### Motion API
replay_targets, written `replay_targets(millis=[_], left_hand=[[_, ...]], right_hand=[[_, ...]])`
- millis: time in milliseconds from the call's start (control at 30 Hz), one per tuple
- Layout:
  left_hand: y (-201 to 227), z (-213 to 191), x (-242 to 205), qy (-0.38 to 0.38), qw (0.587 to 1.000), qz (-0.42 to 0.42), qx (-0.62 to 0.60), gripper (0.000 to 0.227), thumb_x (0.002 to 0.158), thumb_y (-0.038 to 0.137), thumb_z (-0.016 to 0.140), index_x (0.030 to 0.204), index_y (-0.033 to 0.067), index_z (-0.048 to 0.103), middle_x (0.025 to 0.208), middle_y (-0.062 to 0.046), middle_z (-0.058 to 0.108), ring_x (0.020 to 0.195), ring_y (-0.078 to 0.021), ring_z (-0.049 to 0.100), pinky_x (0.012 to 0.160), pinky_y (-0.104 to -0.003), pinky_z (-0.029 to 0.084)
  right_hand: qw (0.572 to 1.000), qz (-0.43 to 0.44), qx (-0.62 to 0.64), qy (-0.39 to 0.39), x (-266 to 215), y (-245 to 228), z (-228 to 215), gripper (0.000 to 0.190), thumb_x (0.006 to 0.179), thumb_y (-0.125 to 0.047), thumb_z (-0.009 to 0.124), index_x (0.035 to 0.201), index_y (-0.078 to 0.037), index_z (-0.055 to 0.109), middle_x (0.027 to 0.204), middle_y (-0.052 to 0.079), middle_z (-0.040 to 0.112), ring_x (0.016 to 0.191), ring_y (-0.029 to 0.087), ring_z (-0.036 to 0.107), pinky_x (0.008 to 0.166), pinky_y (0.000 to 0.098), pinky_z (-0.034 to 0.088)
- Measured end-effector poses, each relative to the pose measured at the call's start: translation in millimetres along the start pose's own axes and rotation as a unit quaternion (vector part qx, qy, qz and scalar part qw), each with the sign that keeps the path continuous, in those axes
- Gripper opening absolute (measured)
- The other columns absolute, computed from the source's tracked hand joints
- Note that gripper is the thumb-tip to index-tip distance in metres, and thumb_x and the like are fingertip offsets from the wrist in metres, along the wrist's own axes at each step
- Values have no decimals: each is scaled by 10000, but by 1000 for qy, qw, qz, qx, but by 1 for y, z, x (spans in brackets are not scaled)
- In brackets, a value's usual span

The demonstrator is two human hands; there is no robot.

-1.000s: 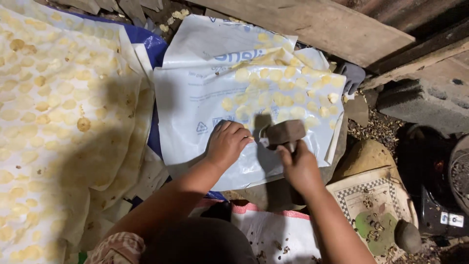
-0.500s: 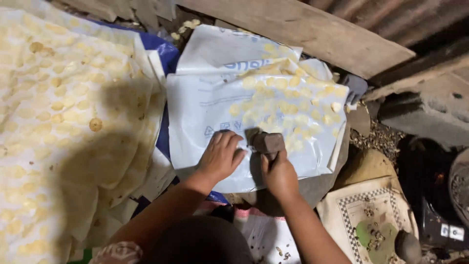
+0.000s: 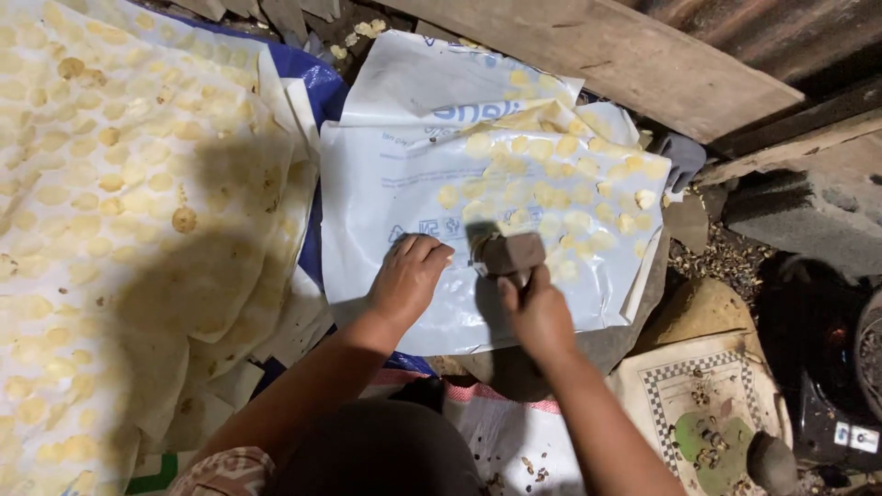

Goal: Processing nuts by cracking them with a mallet, roasting them in a pan, and sorting the kernels.

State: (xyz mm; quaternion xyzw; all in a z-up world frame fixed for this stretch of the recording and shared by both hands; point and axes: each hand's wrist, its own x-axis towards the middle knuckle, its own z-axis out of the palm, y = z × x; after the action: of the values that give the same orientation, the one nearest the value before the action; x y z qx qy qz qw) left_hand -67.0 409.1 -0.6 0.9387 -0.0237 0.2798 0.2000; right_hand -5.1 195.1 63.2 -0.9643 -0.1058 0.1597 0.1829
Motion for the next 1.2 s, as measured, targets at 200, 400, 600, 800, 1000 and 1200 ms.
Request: replay_targets(millis=[200,400,600,800,1000,1200], left_hand=[[3,25,-9,-5,997,-60,-54,131,835,240,775,904,169,690,973,-42,616,961,-287,605,860,-413,489],[0,36,-20,-4,999,-37,30,151,801,275,761,793,152,674,926,-90,620,942,-315,596,831,-440,463],[-8,-23,-13,-1,999,-39,35,133,956,156,673,1083,119,690,1033,-66,618,939,-267,627,808,-368,524],[-5,-39,-24,-33,998,-50,33,221,976,119,645,1190,121,700,1078,-77,623,1004,-273,639,857,-362,546],[-11,-23,-32,-5,999,-27,20,262,934,43,646,1176,121,707,1093,-53,613,1037,-237,626,912,-350,545],[-17,-13,-6,22,1000,-18,-12,190,933,44,661,1100,105,728,1019,-62,632,977,-264,639,873,-383,538]], right_hand=[[994,-8,90,65,-45,-52,-83,434,945,-374,700,1132,0,583,864,326,706,938,548,677,776,650,533],[951,-137,134,243,-57,-56,-55,243,841,-135,677,1028,16,706,846,286,707,915,482,705,770,556,556],[995,-47,-85,18,-21,-19,42,531,961,-489,572,1126,9,496,776,278,713,745,478,736,666,605,594],[997,-56,-31,-36,-5,-26,3,481,955,-470,599,1078,-12,520,817,319,714,826,528,719,698,634,581],[999,-40,-29,-5,-5,-33,-13,492,957,-518,613,1050,-45,517,808,305,700,829,521,714,692,608,579],[998,-52,-9,-17,0,-32,2,494,961,-447,619,1134,3,514,819,331,696,827,541,701,699,634,568]])
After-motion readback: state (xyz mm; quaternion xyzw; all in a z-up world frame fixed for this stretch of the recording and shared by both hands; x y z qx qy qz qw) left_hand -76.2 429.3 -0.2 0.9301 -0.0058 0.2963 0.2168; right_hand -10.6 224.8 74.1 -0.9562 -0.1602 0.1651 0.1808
